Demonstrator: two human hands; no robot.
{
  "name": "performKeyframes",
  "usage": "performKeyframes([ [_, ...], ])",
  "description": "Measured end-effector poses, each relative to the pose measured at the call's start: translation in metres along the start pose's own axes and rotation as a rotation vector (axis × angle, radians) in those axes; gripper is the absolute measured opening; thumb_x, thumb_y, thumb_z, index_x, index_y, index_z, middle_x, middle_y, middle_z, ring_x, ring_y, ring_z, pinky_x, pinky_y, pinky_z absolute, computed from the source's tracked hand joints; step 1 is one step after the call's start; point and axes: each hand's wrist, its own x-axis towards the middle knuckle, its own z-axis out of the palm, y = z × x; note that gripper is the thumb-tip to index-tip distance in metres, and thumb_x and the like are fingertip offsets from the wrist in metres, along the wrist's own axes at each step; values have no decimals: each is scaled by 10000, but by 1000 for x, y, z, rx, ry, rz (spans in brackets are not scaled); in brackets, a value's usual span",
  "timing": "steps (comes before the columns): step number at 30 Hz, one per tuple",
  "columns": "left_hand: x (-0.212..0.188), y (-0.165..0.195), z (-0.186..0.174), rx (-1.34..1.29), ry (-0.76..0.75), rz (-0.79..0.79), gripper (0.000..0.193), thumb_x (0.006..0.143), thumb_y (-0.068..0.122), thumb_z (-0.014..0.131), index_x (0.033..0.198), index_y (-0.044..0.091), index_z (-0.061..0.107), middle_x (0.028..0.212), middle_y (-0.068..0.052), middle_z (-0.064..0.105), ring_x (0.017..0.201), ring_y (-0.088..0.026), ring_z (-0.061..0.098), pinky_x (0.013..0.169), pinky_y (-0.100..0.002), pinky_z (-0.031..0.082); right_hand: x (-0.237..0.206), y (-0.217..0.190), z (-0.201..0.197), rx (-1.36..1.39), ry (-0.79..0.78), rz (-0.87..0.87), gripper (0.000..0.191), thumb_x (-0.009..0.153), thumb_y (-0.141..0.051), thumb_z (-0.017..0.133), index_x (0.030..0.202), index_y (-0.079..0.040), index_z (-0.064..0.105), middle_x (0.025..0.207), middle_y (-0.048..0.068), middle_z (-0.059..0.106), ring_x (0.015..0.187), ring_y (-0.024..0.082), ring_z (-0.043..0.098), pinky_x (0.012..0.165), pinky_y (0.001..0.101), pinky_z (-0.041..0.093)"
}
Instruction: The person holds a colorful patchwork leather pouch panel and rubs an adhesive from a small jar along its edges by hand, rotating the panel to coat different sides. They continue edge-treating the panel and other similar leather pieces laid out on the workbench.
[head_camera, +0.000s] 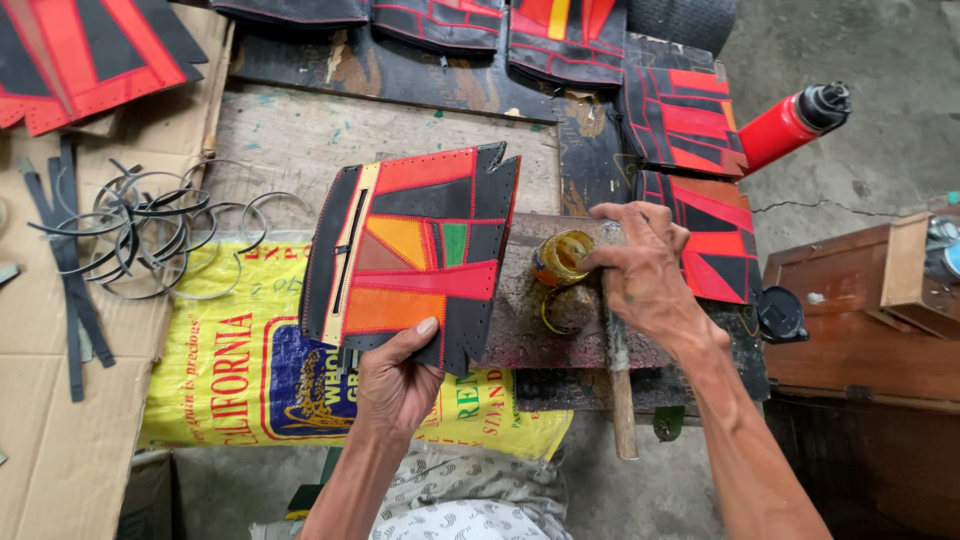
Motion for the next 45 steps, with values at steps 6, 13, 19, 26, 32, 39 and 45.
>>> performKeyframes([
  [6, 14, -16, -10, -86, 204, -22, 140, 910, -112, 610, 1031, -184, 611, 1065, -259, 695, 1007, -331, 732, 958, -415, 635, 5, -4, 2, -14, -34, 21, 380, 658, 118, 588, 813, -169, 782, 1327, 62, 617, 1259, 292, 470, 925, 444, 307],
  [13, 26, -26, -3, -47, 204, 32, 154, 889, -92, 611, 1002, -196, 616, 1046, -264, 701, 989, -330, 726, 954, -425, 623, -22, -86, 17, 1488, 362, 306, 343, 903, 120, 577, 1128, -59, 766, 1383, 71, 615, 1323, 218, 512, 1097, 341, 401],
  [19, 18, -25, 10, -22, 159, 7, 175, 896, -61, 596, 1019, -181, 629, 1072, -242, 713, 1024, -297, 720, 996, -402, 592, -32, -116, 36, 1574, 290, 323, 511, 906, 134, 567, 1406, 39, 601, 1425, 20, 542, 1243, 88, 507, 982, 236, 413],
  [26, 15, -22, 12, -21, 138, 11, 173, 901, -58, 599, 1025, -175, 631, 1077, -240, 714, 1024, -299, 722, 995, -410, 593, -31, -128, 24, 1256, 204, 410, 565, 914, 120, 544, 1452, -43, 591, 1375, -5, 529, 1034, 77, 497, 934, 204, 410],
  [32, 17, -21, 11, -46, 145, 10, 192, 890, -58, 590, 1025, -188, 629, 1066, -249, 715, 1012, -302, 728, 987, -414, 598, -40, -145, 18, 806, 268, 208, 543, 927, 114, 525, 1402, -117, 653, 1318, 43, 563, 1182, 147, 519, 1043, 256, 411],
  [39, 18, -22, 7, -4, 134, 50, 172, 909, -43, 602, 998, -186, 633, 1004, -251, 715, 917, -331, 736, 838, -458, 625, -43, -153, 16, 390, 371, 12, 572, 832, 135, 554, 1315, -132, 705, 1276, 73, 582, 1208, 279, 452, 1058, 365, 397],
  [45, 19, -21, 9, -89, 177, 56, 150, 913, -87, 599, 1017, -194, 613, 1019, -252, 704, 946, -321, 745, 883, -409, 665, -49, -150, 16, 215, 466, -136, 504, 883, 120, 595, 1232, -210, 747, 1236, 59, 613, 1177, 269, 446, 1027, 368, 394],
])
